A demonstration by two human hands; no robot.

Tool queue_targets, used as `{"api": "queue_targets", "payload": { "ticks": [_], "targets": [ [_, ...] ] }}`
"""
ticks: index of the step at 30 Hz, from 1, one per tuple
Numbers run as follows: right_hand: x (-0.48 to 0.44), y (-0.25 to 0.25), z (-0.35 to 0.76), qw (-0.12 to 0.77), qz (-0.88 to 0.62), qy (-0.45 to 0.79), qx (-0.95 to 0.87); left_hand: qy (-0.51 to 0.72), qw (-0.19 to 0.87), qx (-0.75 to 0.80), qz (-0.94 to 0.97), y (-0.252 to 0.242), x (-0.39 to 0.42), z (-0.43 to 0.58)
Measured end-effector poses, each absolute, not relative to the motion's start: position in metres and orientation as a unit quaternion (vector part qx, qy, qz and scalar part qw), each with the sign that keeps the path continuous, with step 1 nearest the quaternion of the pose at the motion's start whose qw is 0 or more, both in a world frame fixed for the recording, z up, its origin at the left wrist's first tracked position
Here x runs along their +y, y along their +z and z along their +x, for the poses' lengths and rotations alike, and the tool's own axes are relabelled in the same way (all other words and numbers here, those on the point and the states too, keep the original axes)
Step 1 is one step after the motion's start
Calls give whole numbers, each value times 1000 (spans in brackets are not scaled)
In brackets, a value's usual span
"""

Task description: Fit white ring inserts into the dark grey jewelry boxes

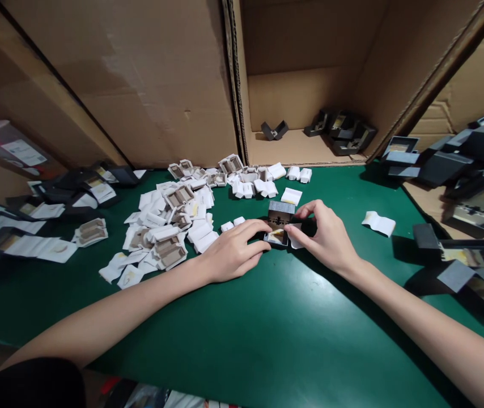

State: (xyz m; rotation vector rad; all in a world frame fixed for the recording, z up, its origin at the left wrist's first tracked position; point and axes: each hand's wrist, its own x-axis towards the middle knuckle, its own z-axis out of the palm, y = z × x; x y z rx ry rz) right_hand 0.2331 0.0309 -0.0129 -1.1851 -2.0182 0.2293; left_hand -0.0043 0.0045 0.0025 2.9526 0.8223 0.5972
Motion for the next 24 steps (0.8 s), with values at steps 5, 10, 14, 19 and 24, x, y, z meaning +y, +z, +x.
{"api": "queue_targets", "payload": {
  "ticks": [5, 10, 14, 19, 24],
  "targets": [
    [29, -9, 235, 327, -449, 101, -826, 194, 11, 270, 943, 1, 4, -4],
    [30, -8, 241, 308, -402, 95, -857, 193, 16, 271, 943, 2, 4, -4],
    [29, -6, 244, 251, -330, 13, -910, 196, 5, 279, 940, 3, 4, -4],
    [28, -6, 242, 289, -289, -38, -912, 202, -11, 299, 933, 2, 4, -5],
    [24, -3, 239, 419, -314, -24, -852, 201, -21, 306, 930, 3, 3, -4]
  ]
}}
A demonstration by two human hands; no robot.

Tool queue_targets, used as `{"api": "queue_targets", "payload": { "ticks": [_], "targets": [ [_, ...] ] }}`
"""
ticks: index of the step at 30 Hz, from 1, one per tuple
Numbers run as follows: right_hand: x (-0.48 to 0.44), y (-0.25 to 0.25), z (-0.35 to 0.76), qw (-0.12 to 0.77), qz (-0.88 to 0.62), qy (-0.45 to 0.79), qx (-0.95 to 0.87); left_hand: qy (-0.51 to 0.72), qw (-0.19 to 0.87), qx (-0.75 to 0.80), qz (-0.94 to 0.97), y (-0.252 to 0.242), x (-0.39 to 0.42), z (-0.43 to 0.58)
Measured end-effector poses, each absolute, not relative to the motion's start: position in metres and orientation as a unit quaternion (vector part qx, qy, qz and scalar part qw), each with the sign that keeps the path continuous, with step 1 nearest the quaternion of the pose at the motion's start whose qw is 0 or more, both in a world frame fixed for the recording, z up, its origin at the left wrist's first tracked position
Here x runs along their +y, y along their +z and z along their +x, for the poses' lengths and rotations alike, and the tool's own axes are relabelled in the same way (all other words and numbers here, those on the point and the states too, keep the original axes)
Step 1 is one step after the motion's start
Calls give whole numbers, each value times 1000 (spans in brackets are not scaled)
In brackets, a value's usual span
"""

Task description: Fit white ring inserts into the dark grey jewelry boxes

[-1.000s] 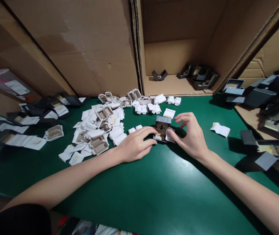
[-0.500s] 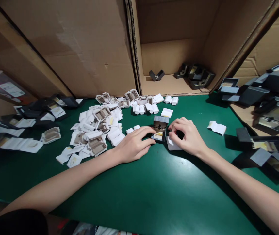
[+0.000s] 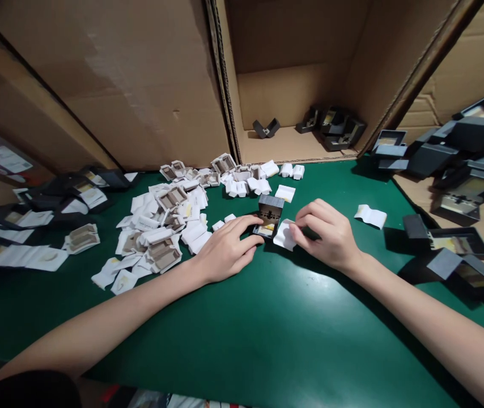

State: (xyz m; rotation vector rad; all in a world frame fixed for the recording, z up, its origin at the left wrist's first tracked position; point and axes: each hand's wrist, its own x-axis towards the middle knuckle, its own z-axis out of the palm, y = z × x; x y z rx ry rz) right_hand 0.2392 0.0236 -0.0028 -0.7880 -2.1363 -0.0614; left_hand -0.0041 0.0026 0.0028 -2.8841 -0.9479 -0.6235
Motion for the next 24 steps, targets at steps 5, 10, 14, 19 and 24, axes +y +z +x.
{"api": "queue_targets", "payload": {
  "ticks": [5, 10, 14, 19, 24],
  "targets": [
    [18, -1, 233, 438, -324, -10, -838, -202, 48, -298, -932, 2, 0, -3],
    [22, -5, 228, 426, -303, -45, -851, -205, 124, -271, -932, 0, -3, 0],
    [29, -7, 228, 417, -274, -82, -863, -222, 159, -258, -927, 1, -6, 4],
    [33, -5, 225, 387, -234, -130, -882, -234, 168, -246, -925, 3, -11, 8],
    [32, -2, 221, 371, -221, -160, -888, -222, 159, -251, -929, 2, -12, 8]
  ]
}}
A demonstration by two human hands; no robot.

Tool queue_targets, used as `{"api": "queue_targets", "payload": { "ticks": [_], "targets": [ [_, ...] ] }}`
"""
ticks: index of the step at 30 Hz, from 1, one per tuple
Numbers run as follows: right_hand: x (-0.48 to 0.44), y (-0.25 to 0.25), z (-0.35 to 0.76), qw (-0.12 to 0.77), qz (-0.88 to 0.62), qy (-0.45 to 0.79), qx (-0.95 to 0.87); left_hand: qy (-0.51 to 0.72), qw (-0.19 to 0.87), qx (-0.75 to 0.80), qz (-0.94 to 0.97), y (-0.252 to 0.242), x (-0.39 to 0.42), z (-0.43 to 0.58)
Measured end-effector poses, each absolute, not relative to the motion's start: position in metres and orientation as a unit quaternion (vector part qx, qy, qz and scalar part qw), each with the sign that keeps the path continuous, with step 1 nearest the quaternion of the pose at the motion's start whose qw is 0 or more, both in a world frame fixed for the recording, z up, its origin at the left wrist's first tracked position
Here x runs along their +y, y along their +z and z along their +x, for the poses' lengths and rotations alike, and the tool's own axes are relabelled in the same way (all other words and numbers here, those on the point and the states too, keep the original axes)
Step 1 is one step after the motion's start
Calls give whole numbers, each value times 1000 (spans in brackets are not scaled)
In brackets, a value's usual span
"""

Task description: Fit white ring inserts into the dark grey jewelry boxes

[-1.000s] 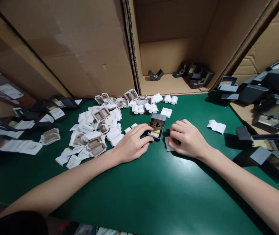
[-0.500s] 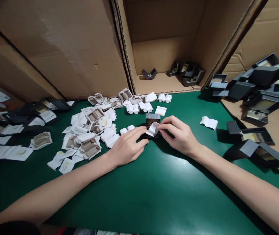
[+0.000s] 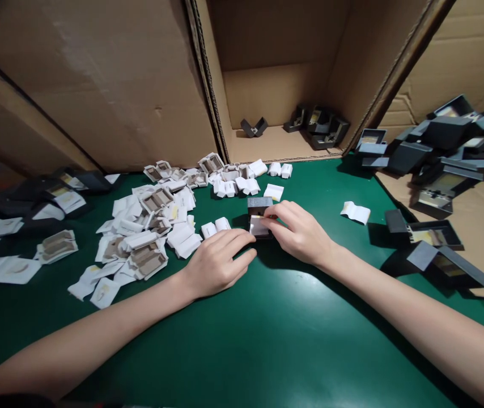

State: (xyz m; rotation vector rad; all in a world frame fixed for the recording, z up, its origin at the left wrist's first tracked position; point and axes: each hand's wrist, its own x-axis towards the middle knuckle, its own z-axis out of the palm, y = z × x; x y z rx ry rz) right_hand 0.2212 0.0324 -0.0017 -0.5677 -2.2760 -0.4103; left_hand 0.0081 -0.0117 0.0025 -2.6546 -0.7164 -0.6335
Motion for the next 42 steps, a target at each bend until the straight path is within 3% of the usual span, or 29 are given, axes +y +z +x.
{"api": "queue_targets", "payload": {
  "ticks": [17, 34, 42],
  "targets": [
    [32, -5, 224, 291, -258, -212, -897, -174, 116, -274, -939, 3, -10, 7],
    [29, -5, 225, 344, -262, -185, -883, -152, 77, -316, -933, 3, -9, 7],
    [27, -6, 224, 314, -248, -120, -909, -174, 89, -344, -918, 3, -11, 7]
  ]
}}
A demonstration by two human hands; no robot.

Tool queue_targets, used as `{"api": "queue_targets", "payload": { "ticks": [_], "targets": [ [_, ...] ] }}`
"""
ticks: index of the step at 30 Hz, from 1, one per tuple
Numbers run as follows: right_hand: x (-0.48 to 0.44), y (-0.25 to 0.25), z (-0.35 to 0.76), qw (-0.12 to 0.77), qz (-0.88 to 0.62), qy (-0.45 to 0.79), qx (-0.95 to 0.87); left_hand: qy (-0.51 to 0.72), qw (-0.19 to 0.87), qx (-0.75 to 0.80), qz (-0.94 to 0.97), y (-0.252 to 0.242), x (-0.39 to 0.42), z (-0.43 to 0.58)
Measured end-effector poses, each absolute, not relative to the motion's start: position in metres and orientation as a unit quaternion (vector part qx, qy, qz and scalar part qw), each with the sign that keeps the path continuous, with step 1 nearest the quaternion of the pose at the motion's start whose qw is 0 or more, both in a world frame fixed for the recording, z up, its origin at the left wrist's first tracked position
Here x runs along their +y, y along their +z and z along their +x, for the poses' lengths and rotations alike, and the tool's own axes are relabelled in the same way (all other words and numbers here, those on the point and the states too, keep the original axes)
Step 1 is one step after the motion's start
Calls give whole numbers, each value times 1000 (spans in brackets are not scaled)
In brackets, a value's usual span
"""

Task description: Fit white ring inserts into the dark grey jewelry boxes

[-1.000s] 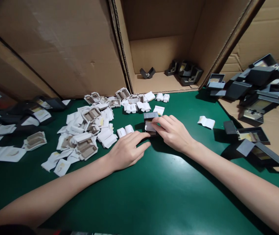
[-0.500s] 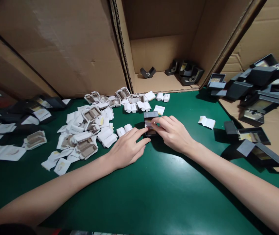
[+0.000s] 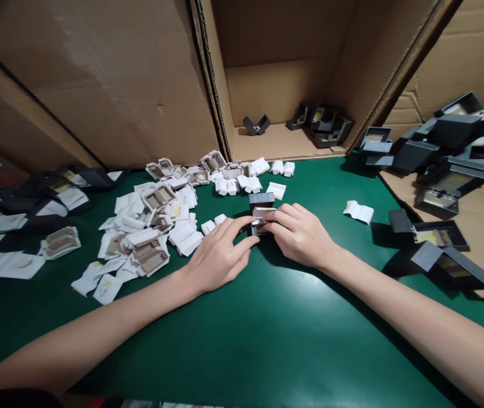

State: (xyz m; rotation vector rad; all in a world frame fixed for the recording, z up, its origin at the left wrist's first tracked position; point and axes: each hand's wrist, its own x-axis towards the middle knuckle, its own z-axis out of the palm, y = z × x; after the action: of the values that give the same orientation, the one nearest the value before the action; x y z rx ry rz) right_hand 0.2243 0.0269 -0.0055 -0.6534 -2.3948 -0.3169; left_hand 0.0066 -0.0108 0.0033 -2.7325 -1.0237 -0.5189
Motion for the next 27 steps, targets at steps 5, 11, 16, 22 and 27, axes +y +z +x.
{"api": "queue_targets", "payload": {
  "ticks": [5, 11, 16, 22, 27],
  "targets": [
    [26, -7, 226, 327, -263, -136, -897, -171, 94, -375, -906, 4, -12, 8],
    [28, -9, 229, 368, -313, -174, -858, -160, 75, -352, -919, 4, -10, 8],
    [32, -13, 230, 350, -345, -159, -856, -155, 71, -352, -921, 3, -10, 8],
    [29, -9, 227, 374, -327, -133, -858, -161, 71, -349, -920, 3, -10, 7],
    [25, -6, 229, 450, -309, -103, -831, -164, 81, -354, -917, 3, -10, 7]
  ]
}}
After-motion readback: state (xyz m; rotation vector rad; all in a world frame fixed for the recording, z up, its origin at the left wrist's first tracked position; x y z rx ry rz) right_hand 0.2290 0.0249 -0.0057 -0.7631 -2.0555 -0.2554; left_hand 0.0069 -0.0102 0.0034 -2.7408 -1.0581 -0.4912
